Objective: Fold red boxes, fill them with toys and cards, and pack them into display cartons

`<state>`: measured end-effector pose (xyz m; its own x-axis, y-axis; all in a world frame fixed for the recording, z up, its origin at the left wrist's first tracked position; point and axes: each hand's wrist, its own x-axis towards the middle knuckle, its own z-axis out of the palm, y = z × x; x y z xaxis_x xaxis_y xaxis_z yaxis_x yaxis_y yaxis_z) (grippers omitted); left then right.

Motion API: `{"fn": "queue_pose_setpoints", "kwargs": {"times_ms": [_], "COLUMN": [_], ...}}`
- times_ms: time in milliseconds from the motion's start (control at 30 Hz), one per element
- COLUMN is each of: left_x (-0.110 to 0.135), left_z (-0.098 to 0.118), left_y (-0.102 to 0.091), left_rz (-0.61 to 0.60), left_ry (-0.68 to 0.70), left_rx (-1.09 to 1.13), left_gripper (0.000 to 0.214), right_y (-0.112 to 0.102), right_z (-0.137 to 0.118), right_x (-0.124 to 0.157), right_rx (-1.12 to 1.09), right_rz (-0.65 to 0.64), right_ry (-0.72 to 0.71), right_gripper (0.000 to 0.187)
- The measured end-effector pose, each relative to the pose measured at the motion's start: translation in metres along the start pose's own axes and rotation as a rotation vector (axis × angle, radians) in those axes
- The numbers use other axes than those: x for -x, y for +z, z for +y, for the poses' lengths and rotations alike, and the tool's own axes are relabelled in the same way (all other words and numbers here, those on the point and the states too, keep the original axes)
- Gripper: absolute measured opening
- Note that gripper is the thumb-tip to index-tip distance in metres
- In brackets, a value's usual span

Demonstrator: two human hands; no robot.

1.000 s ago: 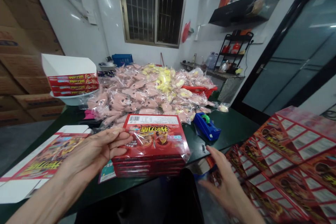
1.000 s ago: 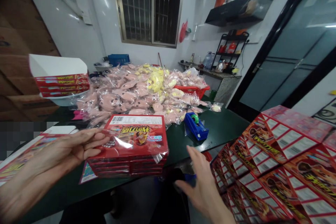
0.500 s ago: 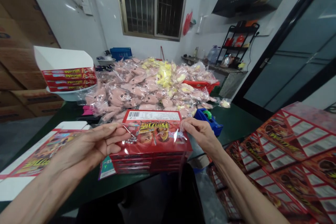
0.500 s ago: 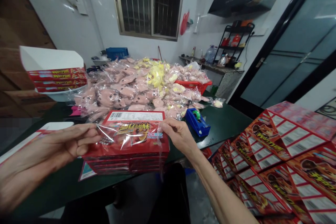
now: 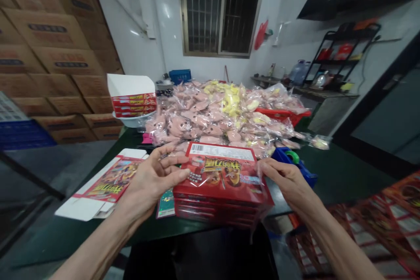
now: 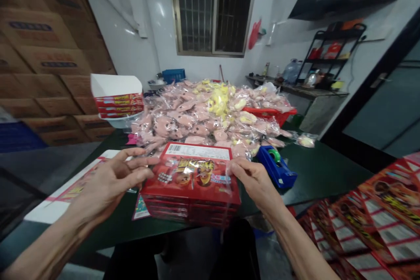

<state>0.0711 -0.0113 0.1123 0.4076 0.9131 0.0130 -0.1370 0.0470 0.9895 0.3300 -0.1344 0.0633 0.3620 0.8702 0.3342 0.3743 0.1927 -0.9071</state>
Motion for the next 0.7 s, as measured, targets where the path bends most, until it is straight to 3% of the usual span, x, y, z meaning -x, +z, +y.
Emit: {"fn": "queue_pose_setpoints", "kwargs": {"times_ms": [100, 167, 333, 500, 700], "left_x": [-0.003, -0.007, -0.02, -0.034, -0.044], "left_z": [-0.004, -0.006, -0.014, -0.027, -0.042], "left_y": [0.0, -0.001, -0.003, -0.005, -0.01], "left_rz": [0.101, 0.142, -0.051, -0.088, -0.042], "left_ry": [0.025, 0.032, -0.067, 0.18, 0.434], "left_rx": [0.059, 0.079, -0.039, -0.224, -0.371], "left_gripper": [0.077, 0.077, 0.03, 0.018, 0.015], "right_y": [-0.001, -0.001, -0.001, -0.001, 0.003], "right_z": [0.001, 0.001, 0.001, 0.005, 0.008], "right_x": [0.0, 0.0, -0.003, -0.004, -0.004], "right_rx": [0.007, 0.013, 0.019, 0.064, 0.224], "right_rz": [0.007, 0.015, 0.02, 0.025, 0.067], "right_ry": [-0.012, -0.008, 0.009, 0.004, -0.017], "right_gripper": [0.032, 0.033, 0.034, 0.035, 0.035]}}
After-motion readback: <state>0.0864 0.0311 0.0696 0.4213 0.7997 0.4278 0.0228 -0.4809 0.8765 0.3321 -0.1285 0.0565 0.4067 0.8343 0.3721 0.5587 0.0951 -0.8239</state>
